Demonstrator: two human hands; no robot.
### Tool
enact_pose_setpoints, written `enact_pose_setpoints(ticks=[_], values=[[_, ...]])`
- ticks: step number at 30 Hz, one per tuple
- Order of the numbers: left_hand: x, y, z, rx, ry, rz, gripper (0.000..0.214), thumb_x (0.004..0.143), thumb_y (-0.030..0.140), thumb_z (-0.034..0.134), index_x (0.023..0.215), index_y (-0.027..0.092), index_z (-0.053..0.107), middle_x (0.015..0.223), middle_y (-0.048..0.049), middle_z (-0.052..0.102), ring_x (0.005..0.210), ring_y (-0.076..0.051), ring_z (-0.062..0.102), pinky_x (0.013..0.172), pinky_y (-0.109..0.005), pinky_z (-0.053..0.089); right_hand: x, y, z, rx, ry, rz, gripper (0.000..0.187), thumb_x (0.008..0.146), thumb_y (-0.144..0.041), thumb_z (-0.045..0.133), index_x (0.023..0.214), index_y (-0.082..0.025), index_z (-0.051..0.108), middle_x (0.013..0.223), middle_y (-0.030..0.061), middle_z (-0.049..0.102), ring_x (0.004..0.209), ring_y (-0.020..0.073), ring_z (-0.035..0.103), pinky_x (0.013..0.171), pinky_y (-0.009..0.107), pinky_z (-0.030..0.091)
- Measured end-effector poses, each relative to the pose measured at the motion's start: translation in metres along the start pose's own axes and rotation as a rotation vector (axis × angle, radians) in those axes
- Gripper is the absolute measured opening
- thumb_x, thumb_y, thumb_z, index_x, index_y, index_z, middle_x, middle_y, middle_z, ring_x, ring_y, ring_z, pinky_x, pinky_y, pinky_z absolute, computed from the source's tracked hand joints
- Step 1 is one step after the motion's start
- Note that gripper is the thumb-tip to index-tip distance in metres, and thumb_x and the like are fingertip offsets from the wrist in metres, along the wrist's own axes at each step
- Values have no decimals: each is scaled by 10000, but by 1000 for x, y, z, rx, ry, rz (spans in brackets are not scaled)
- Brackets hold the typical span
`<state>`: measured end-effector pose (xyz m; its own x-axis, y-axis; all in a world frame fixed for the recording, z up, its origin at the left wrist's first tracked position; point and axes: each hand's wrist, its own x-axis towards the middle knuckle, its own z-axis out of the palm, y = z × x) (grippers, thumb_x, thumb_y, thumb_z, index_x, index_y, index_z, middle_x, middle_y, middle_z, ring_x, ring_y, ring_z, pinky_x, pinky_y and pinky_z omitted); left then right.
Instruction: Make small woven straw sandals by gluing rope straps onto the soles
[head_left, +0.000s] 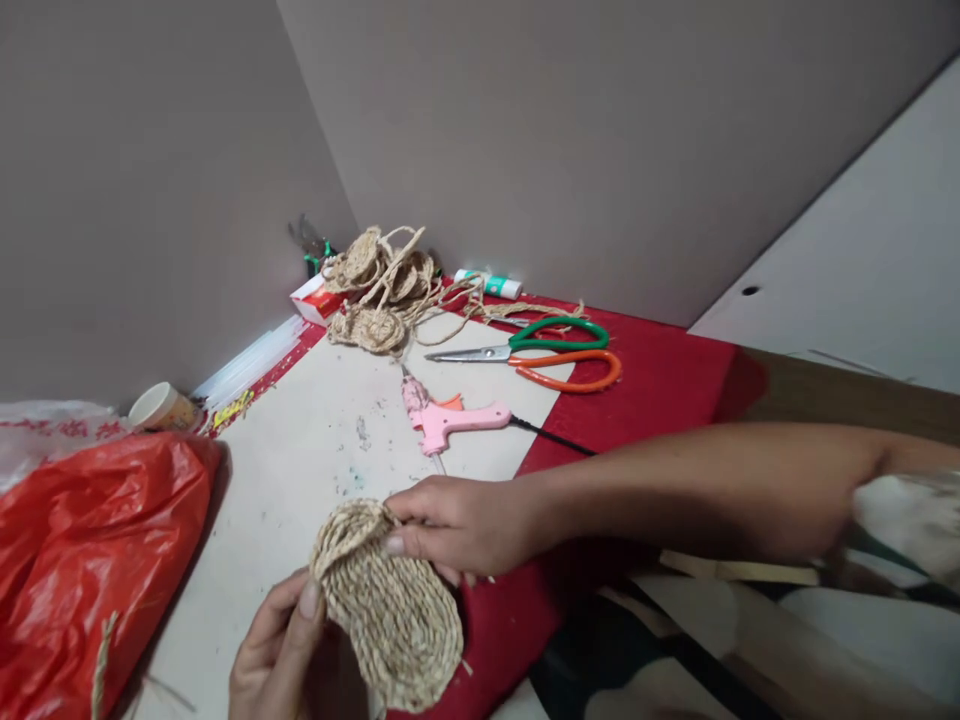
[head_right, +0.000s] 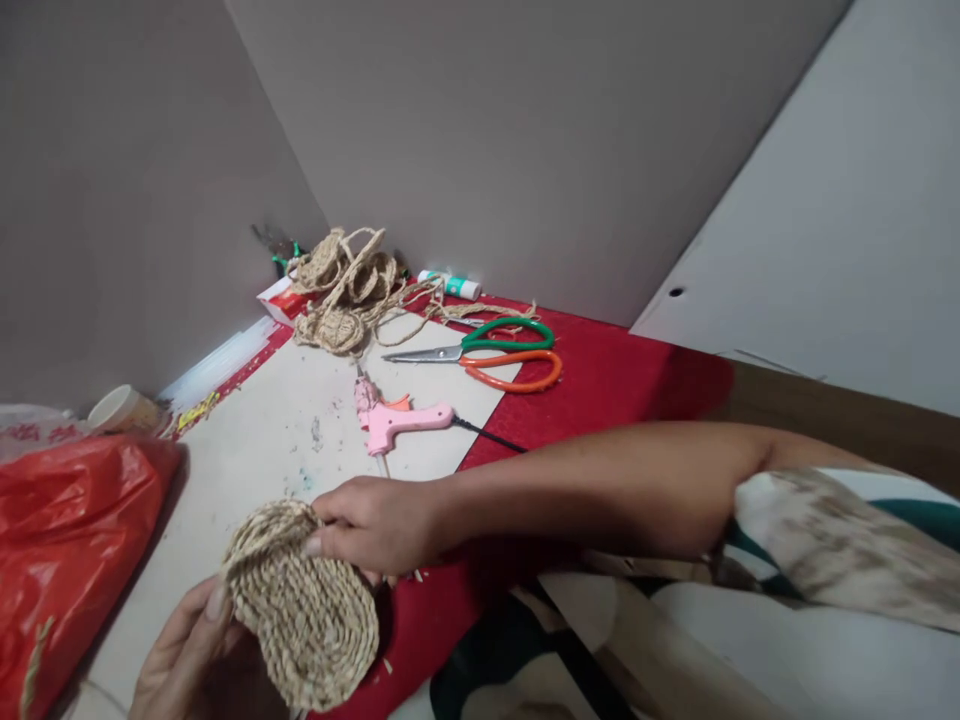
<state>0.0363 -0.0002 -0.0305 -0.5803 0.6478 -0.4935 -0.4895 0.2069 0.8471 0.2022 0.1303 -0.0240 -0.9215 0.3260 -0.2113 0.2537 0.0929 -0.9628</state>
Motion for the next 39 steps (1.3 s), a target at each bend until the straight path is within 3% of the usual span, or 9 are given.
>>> enact_pose_setpoints(ticks=[2,7,11,17,24,29,33,36,39], values=[[0,0,3,-25,44,19,397,422,388,893,741,235,712,847,-56,754,851,-297,698,757,-426,553,0,0,2,-4,26,9,202,952,-274,417,787,-157,420,527,-62,470,431,34,450,458,148,369],[-4,0,4,422,310,334,429,520,517,815,780,182,747,785,-79,750,830,-268,697,709,-338,570,0,2,3,-81,91,-119,228,957,-293,391,785,-150,438,574,-31,491,508,56,439,505,189,350],[-6,-4,2,536,297,462,433,548,495,813,853,192,756,858,-61,758,850,-244,699,767,-312,565,0,4,4,-211,163,-239,212,938,-270,400,766,-149,429,658,3,495,584,75,415,558,218,348],[-6,-15,-3,486,242,408,463,599,478,803,949,180,739,907,-73,756,886,-236,690,758,-288,558,0,8,9,-299,189,-319,202,918,-273,405,750,-162,392,664,6,461,590,87,380,569,236,322],[-8,-10,-4,565,125,398,440,654,505,762,948,178,748,938,-72,755,876,-224,686,773,-263,537,2,9,10,-259,183,-323,191,915,-255,427,753,-153,418,657,-5,455,586,78,381,563,222,323],[3,-10,-11,535,28,354,403,669,474,764,937,172,747,960,-81,752,911,-235,682,791,-272,533,1,7,9,-147,118,-273,185,929,-225,423,763,-143,431,618,-20,479,550,58,413,540,198,343],[3,-10,-7,433,1,255,402,654,449,781,940,169,739,861,-69,757,812,-215,698,699,-253,553,0,6,9,-38,52,-185,200,948,-256,398,779,-152,425,565,-41,475,498,53,447,507,183,360],[-2,-8,1,317,-4,166,495,637,441,797,1033,157,717,837,-78,757,738,-212,705,646,-255,563,0,7,8,-23,47,-162,228,955,-298,390,776,-159,418,546,-48,460,482,57,451,493,182,365],[-6,-6,6,255,-22,139,686,634,435,803,1241,175,619,882,-87,757,788,-236,712,667,-282,574,0,6,8,-71,78,-201,214,954,-270,399,774,-156,421,562,-42,470,505,53,434,516,187,355]])
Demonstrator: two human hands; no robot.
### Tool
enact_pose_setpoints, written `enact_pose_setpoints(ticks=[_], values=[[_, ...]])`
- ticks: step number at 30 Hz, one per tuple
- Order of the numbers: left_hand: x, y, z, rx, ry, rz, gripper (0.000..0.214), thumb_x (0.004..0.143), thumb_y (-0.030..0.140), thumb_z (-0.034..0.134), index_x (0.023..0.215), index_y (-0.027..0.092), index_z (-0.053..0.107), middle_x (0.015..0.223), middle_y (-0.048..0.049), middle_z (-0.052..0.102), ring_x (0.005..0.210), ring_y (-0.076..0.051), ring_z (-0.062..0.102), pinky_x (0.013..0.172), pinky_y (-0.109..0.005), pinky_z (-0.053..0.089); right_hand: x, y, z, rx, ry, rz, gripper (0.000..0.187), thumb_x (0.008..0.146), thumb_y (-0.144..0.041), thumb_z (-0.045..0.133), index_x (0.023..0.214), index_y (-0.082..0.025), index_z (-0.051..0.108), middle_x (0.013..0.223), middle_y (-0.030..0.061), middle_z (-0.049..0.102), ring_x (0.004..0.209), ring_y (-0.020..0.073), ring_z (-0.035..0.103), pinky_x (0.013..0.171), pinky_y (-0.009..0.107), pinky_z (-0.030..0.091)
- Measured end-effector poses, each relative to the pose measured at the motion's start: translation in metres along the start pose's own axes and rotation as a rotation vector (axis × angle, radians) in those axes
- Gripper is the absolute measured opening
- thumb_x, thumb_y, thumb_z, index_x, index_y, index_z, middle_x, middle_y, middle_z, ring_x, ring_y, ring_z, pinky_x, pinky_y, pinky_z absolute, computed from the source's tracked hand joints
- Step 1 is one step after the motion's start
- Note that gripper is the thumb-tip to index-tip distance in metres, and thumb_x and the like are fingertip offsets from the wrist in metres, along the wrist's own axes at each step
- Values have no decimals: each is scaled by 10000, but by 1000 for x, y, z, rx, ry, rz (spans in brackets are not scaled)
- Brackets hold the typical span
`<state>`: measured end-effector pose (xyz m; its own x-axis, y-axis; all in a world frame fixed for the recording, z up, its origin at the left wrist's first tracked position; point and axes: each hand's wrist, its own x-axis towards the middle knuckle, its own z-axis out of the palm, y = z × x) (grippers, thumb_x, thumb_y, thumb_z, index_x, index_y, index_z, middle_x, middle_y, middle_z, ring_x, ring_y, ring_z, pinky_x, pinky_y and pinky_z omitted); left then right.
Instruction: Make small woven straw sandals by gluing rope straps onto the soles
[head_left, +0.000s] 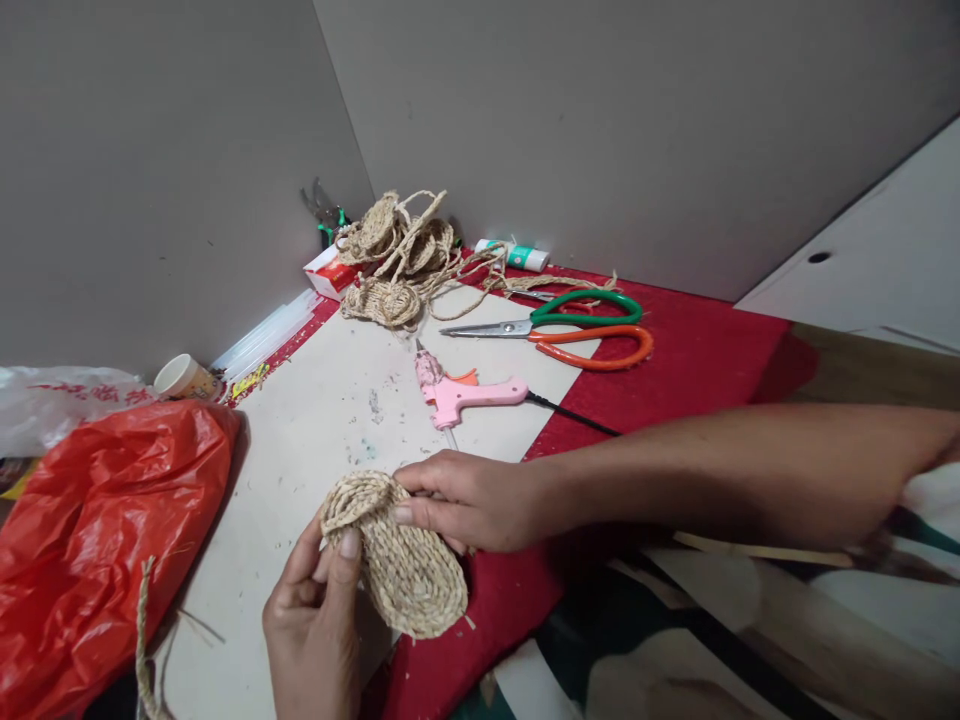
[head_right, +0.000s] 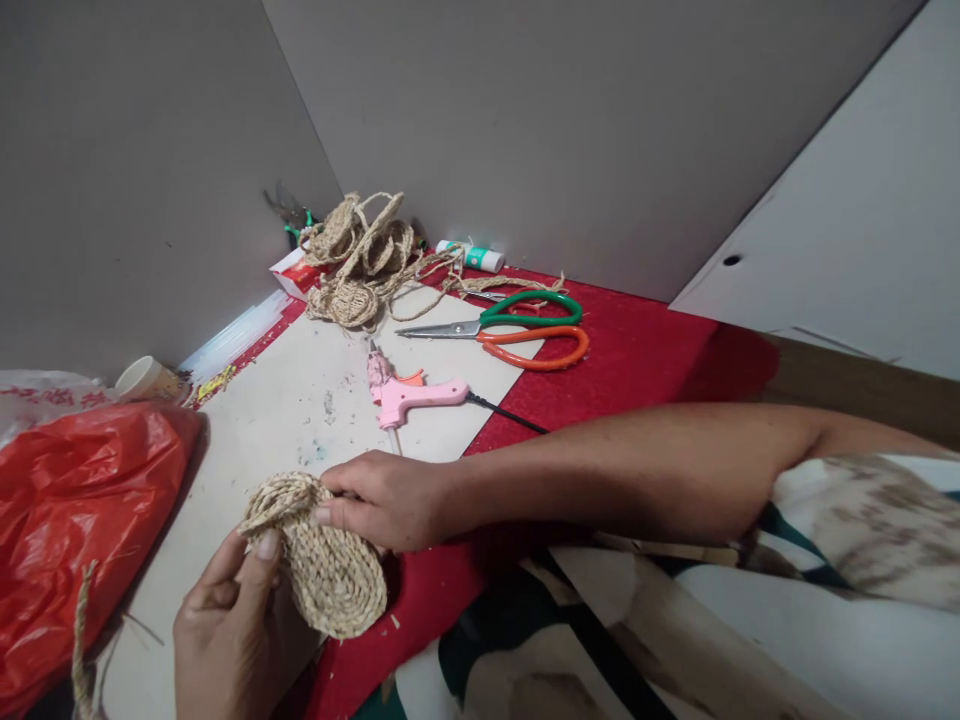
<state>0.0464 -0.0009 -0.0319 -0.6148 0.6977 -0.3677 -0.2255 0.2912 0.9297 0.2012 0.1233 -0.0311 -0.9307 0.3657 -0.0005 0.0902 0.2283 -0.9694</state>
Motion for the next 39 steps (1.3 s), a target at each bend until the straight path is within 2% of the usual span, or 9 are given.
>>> enact_pose_setpoints(ticks=[3,8,11,15,17,21,27,35,39], values=[[0,-1,-2,34,32,58,721,641,438,799,1289,206,584,924,-78,756,832,-228,710,689,-264,567,1,-1,-1,-69,22,-66,199,944,-243,417,767,-152,426,597,-30,486,546,57,412,543,200,347],[4,-6,-11,147,50,112,506,633,444,801,1043,156,724,963,-98,751,858,-232,703,720,-253,559,1,1,-1,-151,54,-84,216,921,-258,454,739,-141,461,607,-36,434,557,61,368,540,212,328],[5,-7,-11,109,2,106,461,639,420,802,1012,160,728,951,-97,752,837,-239,703,730,-292,564,0,2,-1,-195,213,-104,185,851,-299,573,910,-124,556,691,-17,518,582,72,435,554,218,367],[2,-9,-4,62,-111,64,458,667,408,786,1045,158,718,933,-106,750,812,-241,699,704,-303,558,-1,4,-2,-441,470,-470,420,821,-312,630,1169,-97,533,1041,117,618,927,163,548,797,310,450],[1,-10,0,103,-153,68,446,679,416,773,1030,146,723,919,-110,748,808,-242,696,683,-290,552,-1,6,-1,-611,439,-566,383,875,-349,575,1163,-98,560,1026,119,629,960,182,534,830,342,422],[1,-12,3,181,-215,87,415,704,402,756,1034,152,729,923,-98,747,830,-230,691,732,-288,545,0,11,1,-879,341,-544,251,918,-338,509,996,-148,653,879,57,640,846,184,509,750,353,348],[1,-14,0,171,-282,38,435,730,400,739,1098,171,713,924,-88,749,833,-223,689,726,-289,546,-5,9,0,-1036,194,-755,260,943,-178,422,825,-145,651,782,26,618,757,161,460,682,341,266],[1,-14,-5,81,-221,21,439,725,368,755,1121,185,701,962,-84,748,942,-257,681,835,-335,535,-6,5,-2,-872,279,-642,290,925,-331,483,1091,-131,612,936,57,665,844,172,520,759,329,343],[3,-13,-7,102,-140,60,493,712,383,763,1160,193,682,995,-84,744,991,-269,670,834,-320,537,-7,3,-6,-870,328,-550,251,896,-316,533,1044,-135,624,956,71,650,862,176,521,783,332,361]])
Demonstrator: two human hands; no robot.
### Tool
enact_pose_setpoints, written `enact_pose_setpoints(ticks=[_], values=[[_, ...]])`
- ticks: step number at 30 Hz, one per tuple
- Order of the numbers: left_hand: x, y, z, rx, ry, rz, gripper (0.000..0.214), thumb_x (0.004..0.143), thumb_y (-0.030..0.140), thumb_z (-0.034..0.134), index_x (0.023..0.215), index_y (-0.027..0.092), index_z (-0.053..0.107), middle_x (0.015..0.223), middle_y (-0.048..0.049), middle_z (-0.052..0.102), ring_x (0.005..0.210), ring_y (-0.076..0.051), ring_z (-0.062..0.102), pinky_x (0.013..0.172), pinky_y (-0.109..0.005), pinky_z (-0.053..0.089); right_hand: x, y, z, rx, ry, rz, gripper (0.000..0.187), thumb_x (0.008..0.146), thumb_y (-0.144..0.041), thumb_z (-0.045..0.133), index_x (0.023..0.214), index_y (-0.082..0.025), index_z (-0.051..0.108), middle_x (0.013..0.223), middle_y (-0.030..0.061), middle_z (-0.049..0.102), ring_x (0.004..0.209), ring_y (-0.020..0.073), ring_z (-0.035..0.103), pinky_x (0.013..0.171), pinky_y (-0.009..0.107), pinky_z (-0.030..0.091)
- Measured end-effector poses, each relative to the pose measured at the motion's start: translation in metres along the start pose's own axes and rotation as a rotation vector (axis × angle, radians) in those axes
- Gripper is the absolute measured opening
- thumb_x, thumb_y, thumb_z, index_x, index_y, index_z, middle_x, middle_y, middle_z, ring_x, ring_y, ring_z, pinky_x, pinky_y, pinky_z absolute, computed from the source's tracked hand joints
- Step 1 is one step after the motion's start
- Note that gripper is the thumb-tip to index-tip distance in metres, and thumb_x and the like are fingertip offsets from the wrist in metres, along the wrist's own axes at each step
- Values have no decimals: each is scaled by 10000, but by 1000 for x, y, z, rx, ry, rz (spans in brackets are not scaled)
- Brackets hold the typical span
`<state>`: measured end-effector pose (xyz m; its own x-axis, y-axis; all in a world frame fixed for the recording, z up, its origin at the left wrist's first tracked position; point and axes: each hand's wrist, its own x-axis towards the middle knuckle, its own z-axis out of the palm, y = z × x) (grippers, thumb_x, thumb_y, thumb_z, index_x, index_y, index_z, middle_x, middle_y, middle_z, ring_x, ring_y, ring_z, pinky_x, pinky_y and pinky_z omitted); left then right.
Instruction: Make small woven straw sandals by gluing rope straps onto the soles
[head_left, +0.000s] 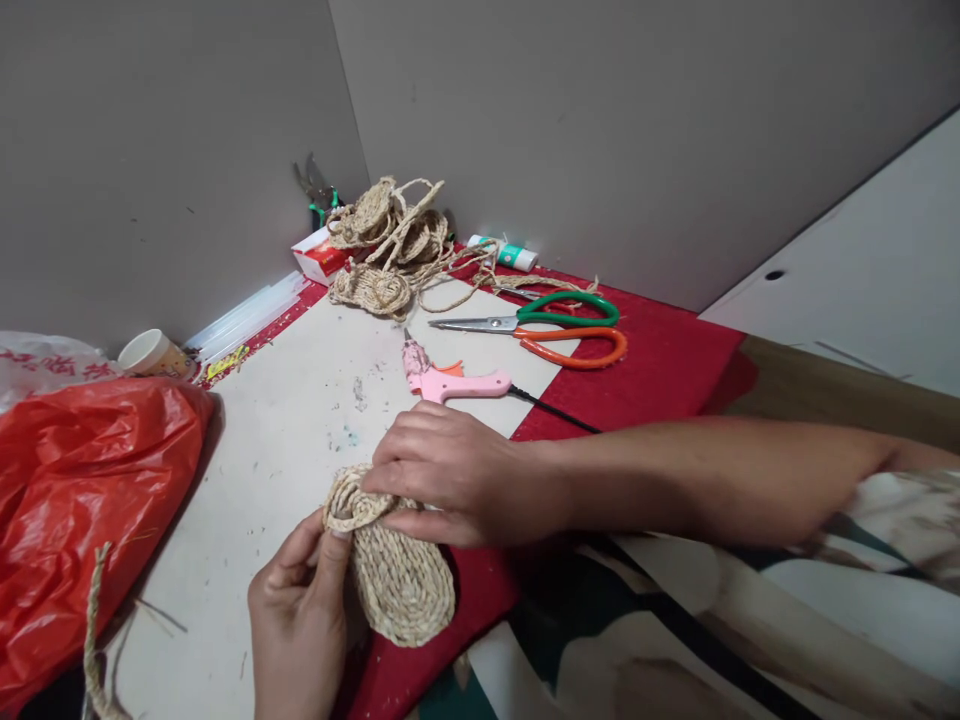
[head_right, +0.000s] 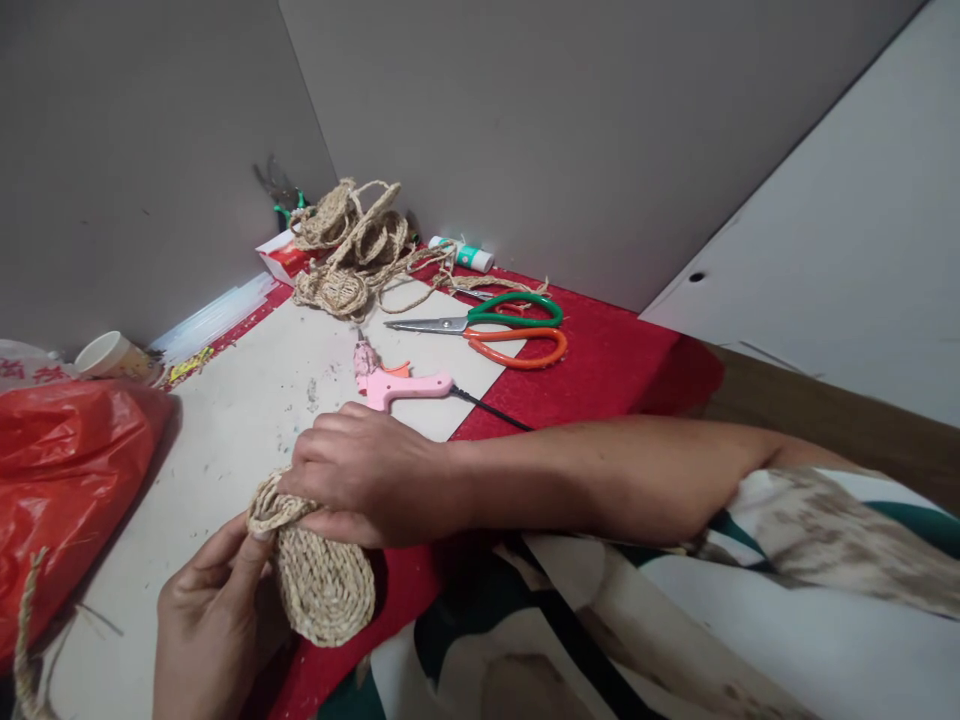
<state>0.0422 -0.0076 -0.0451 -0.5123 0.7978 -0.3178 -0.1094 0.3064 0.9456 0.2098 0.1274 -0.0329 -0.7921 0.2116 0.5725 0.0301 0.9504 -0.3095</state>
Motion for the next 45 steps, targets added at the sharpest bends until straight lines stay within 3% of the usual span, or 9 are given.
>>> enact_pose_setpoints(ticks=[7,13,18,23,27,31,35,40,45], values=[[-3,5,0,-15,-3,-23,561,647,384,806,1150,166,686,934,-97,747,893,-266,692,783,-350,561,0,1,-1,-20,36,-27,189,900,-263,513,882,-141,656,871,62,638,799,164,518,747,319,370],[0,7,1,-79,18,-66,540,645,389,804,1131,181,695,785,-51,736,685,-202,687,642,-298,567,2,1,-1,193,74,123,168,839,-242,595,952,-124,634,858,61,641,815,148,556,764,298,423],[2,6,-1,7,147,-27,558,644,414,803,1144,195,689,717,-27,727,640,-160,674,591,-216,542,4,-4,-1,476,75,496,475,737,-344,716,1114,-90,578,836,37,631,654,92,528,607,235,421],[-5,9,3,26,118,4,590,634,425,809,1162,196,680,868,-69,757,802,-212,709,623,-207,552,10,-3,1,973,-235,790,133,792,-223,641,803,-98,596,569,-37,523,507,47,474,474,169,354],[-7,13,8,-52,29,-18,696,615,379,831,1258,230,609,993,-82,747,826,-228,714,681,-266,572,15,-2,1,1181,-254,939,96,826,-185,599,813,-117,532,549,-49,523,495,59,527,470,166,407],[-8,14,8,-74,125,-25,590,618,448,810,1129,184,682,958,-98,750,778,-236,715,640,-276,575,14,-3,-1,1202,-227,829,155,768,-193,662,842,-104,560,621,-47,528,532,39,502,497,159,396],[-11,14,2,111,153,120,488,667,483,762,1039,169,720,958,-95,750,846,-259,704,680,-295,571,11,-2,-20,1044,-205,632,480,711,-198,714,1163,-126,570,902,15,605,731,69,556,647,195,456],[-20,17,-1,587,270,619,226,801,390,665,949,233,735,890,-20,751,774,-182,693,726,-259,535,9,1,-41,868,-74,435,470,784,-234,665,1237,-166,562,1111,61,628,1024,134,589,886,281,462],[-17,21,-11,925,-76,1142,304,863,126,562,1153,186,628,971,-54,714,819,-151,665,725,-235,504,7,1,-25,683,71,86,290,826,-187,632,1098,-90,617,1021,104,660,956,125,607,876,262,478]])
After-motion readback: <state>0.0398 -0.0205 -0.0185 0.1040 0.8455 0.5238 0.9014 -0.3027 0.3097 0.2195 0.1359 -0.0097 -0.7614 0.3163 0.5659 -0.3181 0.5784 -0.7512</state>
